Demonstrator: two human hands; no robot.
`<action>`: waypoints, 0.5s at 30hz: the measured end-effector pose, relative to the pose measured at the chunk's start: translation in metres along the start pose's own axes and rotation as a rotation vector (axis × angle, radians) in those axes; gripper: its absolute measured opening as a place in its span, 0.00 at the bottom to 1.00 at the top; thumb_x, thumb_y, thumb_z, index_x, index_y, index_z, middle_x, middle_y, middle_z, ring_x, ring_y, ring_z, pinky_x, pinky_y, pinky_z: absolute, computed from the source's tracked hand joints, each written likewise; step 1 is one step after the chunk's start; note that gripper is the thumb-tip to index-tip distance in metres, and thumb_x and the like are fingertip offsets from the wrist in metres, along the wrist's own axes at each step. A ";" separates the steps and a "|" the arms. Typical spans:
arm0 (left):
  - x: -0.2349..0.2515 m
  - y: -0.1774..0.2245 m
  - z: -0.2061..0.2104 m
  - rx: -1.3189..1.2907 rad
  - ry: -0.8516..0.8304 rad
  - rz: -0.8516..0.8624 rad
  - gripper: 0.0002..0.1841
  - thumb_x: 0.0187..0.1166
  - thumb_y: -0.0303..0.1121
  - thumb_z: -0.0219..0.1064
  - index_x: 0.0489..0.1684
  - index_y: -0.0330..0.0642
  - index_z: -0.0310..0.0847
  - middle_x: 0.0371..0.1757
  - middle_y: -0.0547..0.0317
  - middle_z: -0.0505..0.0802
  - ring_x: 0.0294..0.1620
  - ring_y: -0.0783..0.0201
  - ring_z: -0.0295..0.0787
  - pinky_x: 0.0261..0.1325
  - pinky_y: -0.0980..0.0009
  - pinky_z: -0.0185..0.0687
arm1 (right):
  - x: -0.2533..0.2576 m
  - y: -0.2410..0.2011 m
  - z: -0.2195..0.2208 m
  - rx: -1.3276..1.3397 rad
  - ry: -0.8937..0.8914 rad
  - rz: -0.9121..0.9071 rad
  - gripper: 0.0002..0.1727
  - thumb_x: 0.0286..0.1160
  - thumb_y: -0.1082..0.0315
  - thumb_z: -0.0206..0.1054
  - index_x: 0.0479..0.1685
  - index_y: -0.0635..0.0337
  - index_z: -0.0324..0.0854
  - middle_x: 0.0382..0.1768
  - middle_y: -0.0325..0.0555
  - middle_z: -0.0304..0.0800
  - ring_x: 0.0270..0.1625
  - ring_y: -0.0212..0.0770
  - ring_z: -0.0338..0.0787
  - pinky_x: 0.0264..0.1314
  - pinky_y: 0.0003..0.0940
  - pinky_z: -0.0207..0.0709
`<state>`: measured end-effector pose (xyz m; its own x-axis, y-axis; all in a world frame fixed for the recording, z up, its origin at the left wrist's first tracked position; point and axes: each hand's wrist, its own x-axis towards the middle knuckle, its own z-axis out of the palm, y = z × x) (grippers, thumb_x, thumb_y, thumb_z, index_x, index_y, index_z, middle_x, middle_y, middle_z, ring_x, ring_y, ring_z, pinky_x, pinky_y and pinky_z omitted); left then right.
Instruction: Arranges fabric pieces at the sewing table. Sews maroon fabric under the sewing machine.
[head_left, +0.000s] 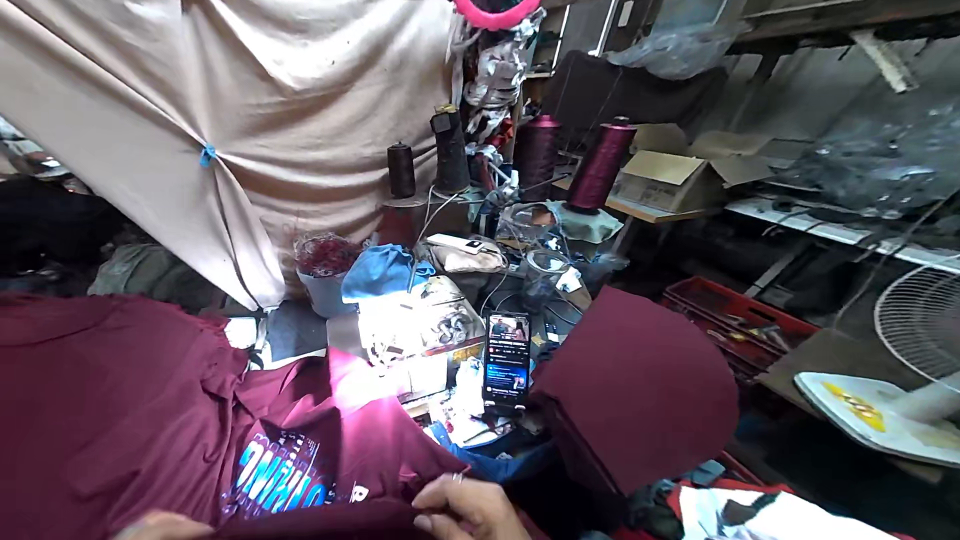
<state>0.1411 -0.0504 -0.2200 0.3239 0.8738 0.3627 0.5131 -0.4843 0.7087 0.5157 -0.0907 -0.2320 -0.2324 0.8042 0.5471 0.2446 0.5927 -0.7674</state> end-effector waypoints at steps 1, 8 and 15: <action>0.017 0.008 -0.022 0.016 0.027 0.096 0.11 0.74 0.31 0.77 0.39 0.28 0.91 0.42 0.46 0.95 0.51 0.67 0.89 0.63 0.68 0.83 | -0.005 -0.005 0.006 0.054 -0.038 0.041 0.09 0.80 0.75 0.66 0.46 0.74 0.88 0.42 0.55 0.96 0.46 0.36 0.95 0.56 0.30 0.86; 0.159 0.038 0.021 0.402 -0.160 0.310 0.11 0.78 0.28 0.66 0.45 0.49 0.97 0.46 0.59 0.97 0.55 0.54 0.91 0.65 0.46 0.80 | -0.036 0.046 0.051 0.220 -0.191 0.482 0.15 0.81 0.70 0.65 0.57 0.73 0.85 0.32 0.49 0.91 0.32 0.35 0.87 0.42 0.36 0.83; 0.210 -0.017 0.136 0.405 -0.344 0.026 0.10 0.81 0.34 0.68 0.47 0.41 0.94 0.54 0.48 0.95 0.62 0.48 0.90 0.72 0.45 0.75 | -0.043 0.156 0.066 0.044 -0.153 0.768 0.13 0.77 0.67 0.68 0.48 0.71 0.87 0.37 0.55 0.92 0.41 0.45 0.90 0.54 0.48 0.83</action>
<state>0.3087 0.1349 -0.2382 0.5474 0.8297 0.1095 0.7455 -0.5429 0.3868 0.5016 -0.0356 -0.3974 -0.1411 0.9712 -0.1918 0.3521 -0.1318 -0.9266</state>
